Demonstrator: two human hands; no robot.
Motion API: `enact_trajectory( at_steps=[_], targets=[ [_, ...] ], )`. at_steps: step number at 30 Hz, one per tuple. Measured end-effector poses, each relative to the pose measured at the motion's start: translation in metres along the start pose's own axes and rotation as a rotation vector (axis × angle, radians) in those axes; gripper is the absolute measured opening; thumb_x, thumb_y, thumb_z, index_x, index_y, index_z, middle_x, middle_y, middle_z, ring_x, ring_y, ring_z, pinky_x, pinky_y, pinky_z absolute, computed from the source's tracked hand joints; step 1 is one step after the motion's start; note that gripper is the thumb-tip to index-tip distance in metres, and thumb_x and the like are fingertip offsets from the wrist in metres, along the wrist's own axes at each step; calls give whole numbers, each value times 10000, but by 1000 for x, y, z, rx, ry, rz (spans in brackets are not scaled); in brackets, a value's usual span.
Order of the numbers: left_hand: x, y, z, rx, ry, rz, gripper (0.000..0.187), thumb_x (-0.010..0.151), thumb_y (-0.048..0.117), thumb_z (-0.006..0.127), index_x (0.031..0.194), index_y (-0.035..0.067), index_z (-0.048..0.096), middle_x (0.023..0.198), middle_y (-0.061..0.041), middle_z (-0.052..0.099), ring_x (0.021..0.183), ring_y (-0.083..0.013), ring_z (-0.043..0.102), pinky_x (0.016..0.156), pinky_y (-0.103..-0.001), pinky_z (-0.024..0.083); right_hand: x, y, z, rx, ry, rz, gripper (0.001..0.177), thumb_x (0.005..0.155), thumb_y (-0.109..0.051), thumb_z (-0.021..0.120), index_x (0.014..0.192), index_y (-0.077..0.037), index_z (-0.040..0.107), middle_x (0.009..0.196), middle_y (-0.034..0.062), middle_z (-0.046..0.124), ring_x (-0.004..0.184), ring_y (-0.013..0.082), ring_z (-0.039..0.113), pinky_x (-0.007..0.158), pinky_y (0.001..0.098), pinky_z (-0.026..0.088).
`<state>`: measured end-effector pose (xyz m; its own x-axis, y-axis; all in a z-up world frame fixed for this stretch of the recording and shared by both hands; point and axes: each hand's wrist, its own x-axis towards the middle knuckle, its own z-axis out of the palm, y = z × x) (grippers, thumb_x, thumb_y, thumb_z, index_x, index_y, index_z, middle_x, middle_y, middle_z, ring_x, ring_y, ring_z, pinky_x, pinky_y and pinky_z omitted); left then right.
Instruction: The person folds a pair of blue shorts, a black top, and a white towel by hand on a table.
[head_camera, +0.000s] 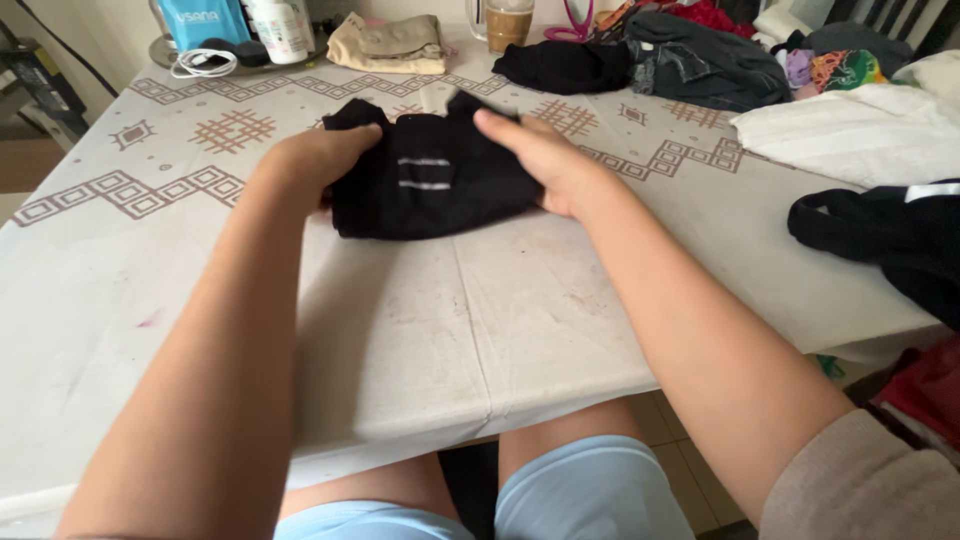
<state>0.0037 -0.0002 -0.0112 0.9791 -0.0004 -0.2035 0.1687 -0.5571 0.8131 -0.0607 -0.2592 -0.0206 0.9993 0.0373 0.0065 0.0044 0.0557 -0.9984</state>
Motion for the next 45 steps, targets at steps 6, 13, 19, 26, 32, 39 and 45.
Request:
enact_trajectory(
  at_steps=[6,13,19,26,32,39,45],
  targets=[
    [0,-3,-17,-137,130,35,541,929,538,603,1163,59,700,1111,-104,723,960,-271,681,741,-403,530,12,17,-4,-212,79,-191,459,928,-382,660,1247,-55,629,1180,69,738,1039,144,706,889,299,571],
    [-19,-2,-27,26,325,95,531,901,495,715,998,-26,712,908,-150,713,721,-284,697,615,-406,580,28,31,-15,-536,314,-295,483,1026,-449,545,1048,-2,727,936,55,719,870,125,616,772,278,504],
    [28,-18,-26,304,293,259,504,869,517,771,1037,44,728,926,-152,709,738,-272,657,656,-407,533,23,23,-8,-224,225,-261,286,940,-233,681,1132,-30,741,1007,36,766,890,122,700,801,282,557],
    [53,-29,-39,187,75,200,452,1036,458,616,1100,19,706,991,-224,749,759,-365,686,634,-471,503,40,32,-6,-49,211,-416,265,946,-173,729,1164,-23,745,1051,23,771,929,102,695,857,281,563],
    [34,-26,-28,277,320,114,417,914,417,734,1149,73,745,1004,-192,733,840,-313,715,719,-414,568,48,43,-2,-506,368,-487,270,963,-263,695,1112,-47,760,989,62,773,899,142,687,793,279,530],
    [27,-27,-30,210,271,40,637,1037,539,525,1021,-58,747,974,-217,770,872,-338,754,783,-441,577,13,6,-6,-420,381,37,358,1020,-488,422,986,-171,585,818,71,662,724,242,613,622,397,466],
    [7,-9,-37,246,201,16,680,1031,584,447,922,-24,731,801,-157,723,741,-290,698,706,-470,557,17,16,6,-833,447,-165,690,1057,-587,409,1159,43,671,1201,294,628,1191,410,573,986,449,445]
  ],
)
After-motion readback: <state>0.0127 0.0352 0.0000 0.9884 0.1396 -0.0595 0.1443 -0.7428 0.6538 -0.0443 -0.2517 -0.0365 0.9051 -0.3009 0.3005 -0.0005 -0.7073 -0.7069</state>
